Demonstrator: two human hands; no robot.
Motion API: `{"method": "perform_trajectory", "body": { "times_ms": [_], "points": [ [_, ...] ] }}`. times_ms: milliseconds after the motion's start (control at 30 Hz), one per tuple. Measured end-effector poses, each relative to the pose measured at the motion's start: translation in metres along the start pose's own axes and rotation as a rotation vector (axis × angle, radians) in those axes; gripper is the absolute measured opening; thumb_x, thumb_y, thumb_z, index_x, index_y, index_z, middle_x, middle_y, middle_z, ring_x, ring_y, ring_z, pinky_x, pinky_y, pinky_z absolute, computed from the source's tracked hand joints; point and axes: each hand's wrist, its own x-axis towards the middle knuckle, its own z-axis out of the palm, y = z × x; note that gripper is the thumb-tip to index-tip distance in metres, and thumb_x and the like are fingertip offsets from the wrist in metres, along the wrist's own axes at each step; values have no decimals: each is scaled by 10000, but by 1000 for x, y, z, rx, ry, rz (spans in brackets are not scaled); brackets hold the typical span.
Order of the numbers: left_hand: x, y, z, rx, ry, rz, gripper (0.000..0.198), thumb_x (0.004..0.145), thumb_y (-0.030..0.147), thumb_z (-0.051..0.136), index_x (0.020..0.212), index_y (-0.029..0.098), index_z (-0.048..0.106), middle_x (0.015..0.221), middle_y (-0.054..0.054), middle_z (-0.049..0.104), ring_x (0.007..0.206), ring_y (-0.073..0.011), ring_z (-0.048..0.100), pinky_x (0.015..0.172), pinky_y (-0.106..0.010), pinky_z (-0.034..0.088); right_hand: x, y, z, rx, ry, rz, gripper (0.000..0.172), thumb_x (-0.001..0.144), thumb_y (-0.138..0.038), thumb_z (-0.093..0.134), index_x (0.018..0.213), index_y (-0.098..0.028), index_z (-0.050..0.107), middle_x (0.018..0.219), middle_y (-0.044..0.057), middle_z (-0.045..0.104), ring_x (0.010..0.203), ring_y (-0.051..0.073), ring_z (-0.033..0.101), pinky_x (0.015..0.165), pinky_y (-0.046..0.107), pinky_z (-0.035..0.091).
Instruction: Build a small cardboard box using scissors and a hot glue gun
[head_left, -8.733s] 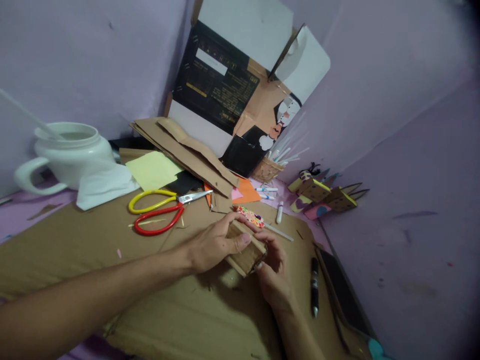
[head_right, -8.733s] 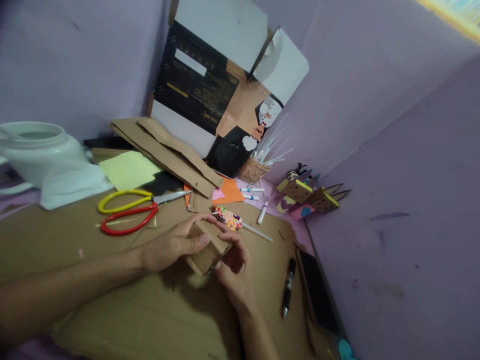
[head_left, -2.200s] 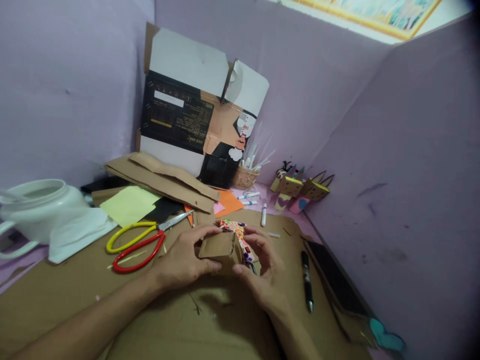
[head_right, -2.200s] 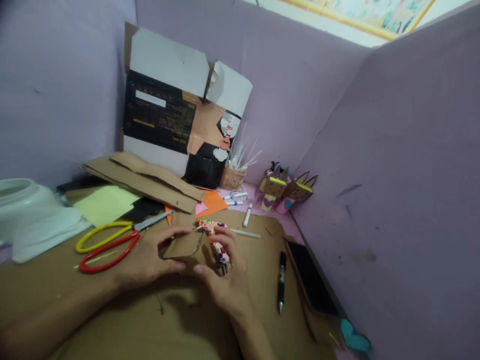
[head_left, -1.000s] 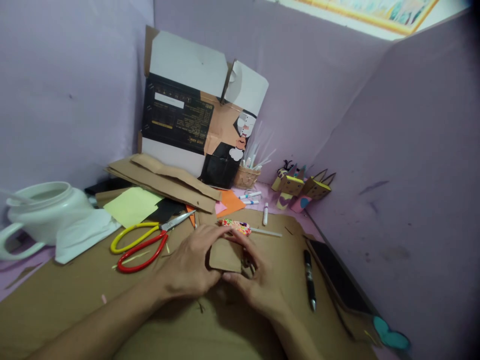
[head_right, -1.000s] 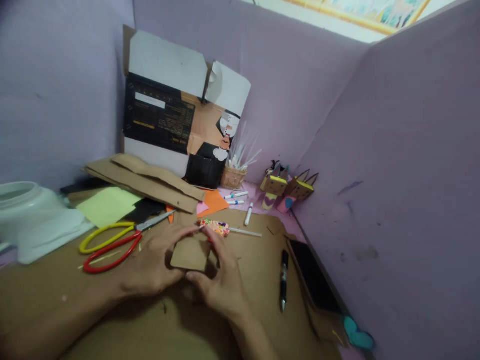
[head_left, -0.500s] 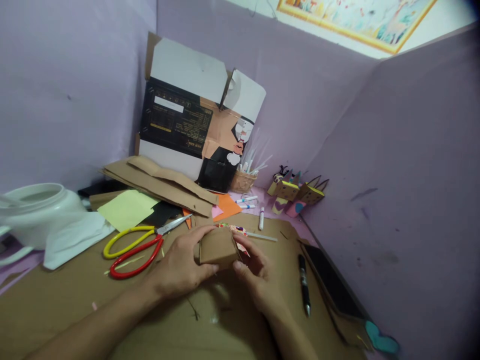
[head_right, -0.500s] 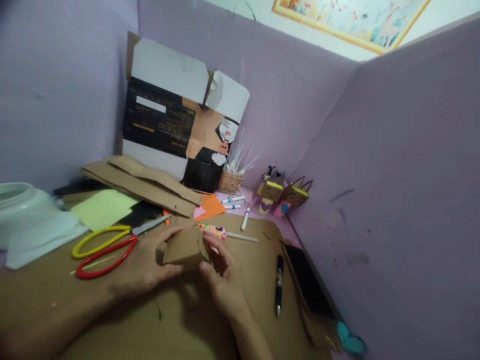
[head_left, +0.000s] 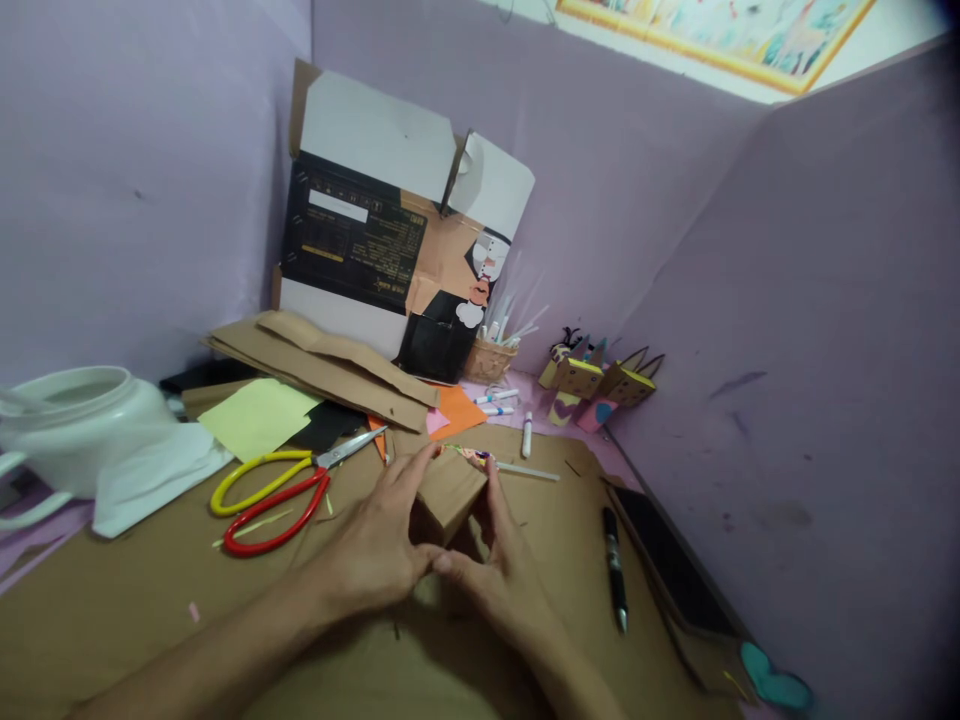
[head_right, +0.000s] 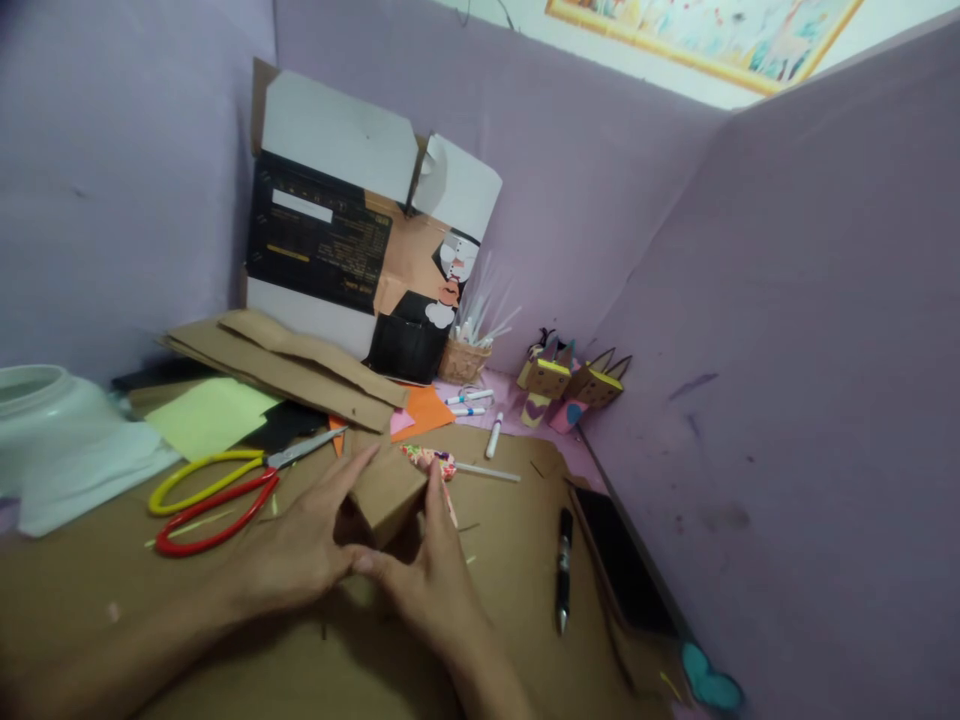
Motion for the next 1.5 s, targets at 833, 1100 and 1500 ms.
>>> {"method": "perform_trajectory", "body": {
  "times_ms": [833, 1100, 1500],
  "points": [
    [8, -1, -18, -503, -233, 130, 694, 666, 306, 715, 1305, 169, 480, 1243, -73, 600, 1124, -294, 547, 942, -357, 421, 4, -33, -6, 203, -14, 65, 695, 638, -325, 769, 1268, -261, 485, 1278, 62, 581, 1185, 276, 528, 993, 385, 424],
    [7, -1, -20, -148, -135, 140, 750, 651, 316, 721, 1339, 181, 454, 1300, -93, 558, 1188, -299, 496, 999, -393, 375, 3, -23, -6, 165, -19, 49, 749, 647, -255, 759, 1313, -277, 415, 1378, 85, 478, 1263, 272, 458, 1048, 423, 369],
    [4, 5, -30, 38, -84, 114, 745, 647, 291, 719, 1328, 154, 450, 1373, -120, 469, 1247, -272, 435, 1067, -415, 320, 6, -2, -8, 402, -51, 125, 726, 618, -426, 787, 1258, -271, 481, 1338, 110, 522, 1235, 312, 490, 1005, 477, 413]
  ]
}}
